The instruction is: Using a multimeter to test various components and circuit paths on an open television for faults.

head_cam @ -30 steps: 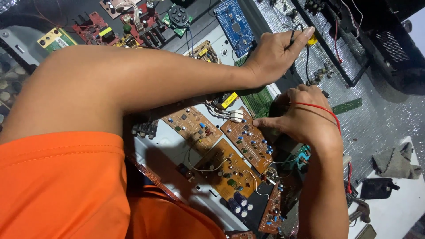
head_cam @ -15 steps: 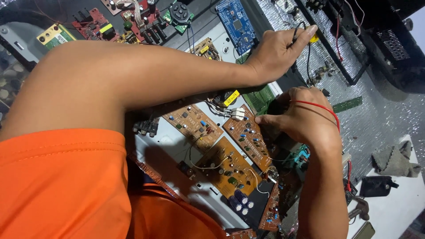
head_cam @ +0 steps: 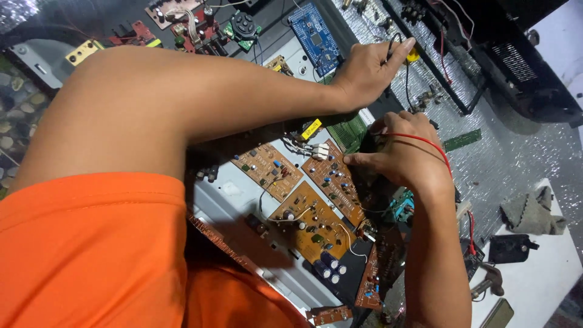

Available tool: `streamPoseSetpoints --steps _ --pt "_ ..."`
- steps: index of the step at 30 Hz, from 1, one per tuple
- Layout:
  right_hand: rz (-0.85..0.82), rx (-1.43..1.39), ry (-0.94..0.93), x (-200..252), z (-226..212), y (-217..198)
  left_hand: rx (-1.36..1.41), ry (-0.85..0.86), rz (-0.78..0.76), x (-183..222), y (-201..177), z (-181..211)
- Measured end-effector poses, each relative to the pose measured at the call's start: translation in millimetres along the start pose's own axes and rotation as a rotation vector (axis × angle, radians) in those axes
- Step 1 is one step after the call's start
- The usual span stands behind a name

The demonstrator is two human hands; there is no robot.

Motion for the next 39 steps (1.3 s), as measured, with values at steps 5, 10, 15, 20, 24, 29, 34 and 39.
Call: streamPoseSetpoints --steps 5,10,15,20,24,29,34,39 --pt "0.074 -0.054 -0.080 5.4 4.0 5.0 -0.032 -0.035 0.006 -1.4 9.9 -16.0" --pt "0.194 -0.121 -0.151 14.2 6.1 -4.5 0.001 -0.060 -0.024 -7.9 5.7 -0.5" --pt "0.396 -0.227 -0.257 25.0 7.9 -21.6 0.068 0.108 0.164 -24.1 5.6 23.4" --pt "0.439 -0.272 -0.169 35.3 8.7 -36.7 0.101 0.079 0.177 -20.0 3.6 30.1" --pt "0.528 -0.311 -0.211 49.1 6.7 -50.5 0.099 0.034 0.122 -20.8 -1.5 29.1" --pt "0.604 -0.445 -0.183 72.4 25.2 -70.5 0.227 -0.015 0.055 -23.3 -9.5 45.3" --pt "0.749 -0.622 -0.165 96.5 43.5 -83.6 0.387 0.010 0.001 -21.2 -13.0 59.3" --pt "0.861 -1.213 -0.003 99.9 78.2 -81.1 0.143 0.030 0.005 -20.5 -17.8 60.1"
Point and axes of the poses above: each hand's wrist, its own x-axis away from the middle knuckle, its own y-axis out of the palm, z = x × y, the point moved 5 cm from there along -x, towards the middle knuckle, and after that the axes turned 6 degrees about z, right-handed, at the moved point
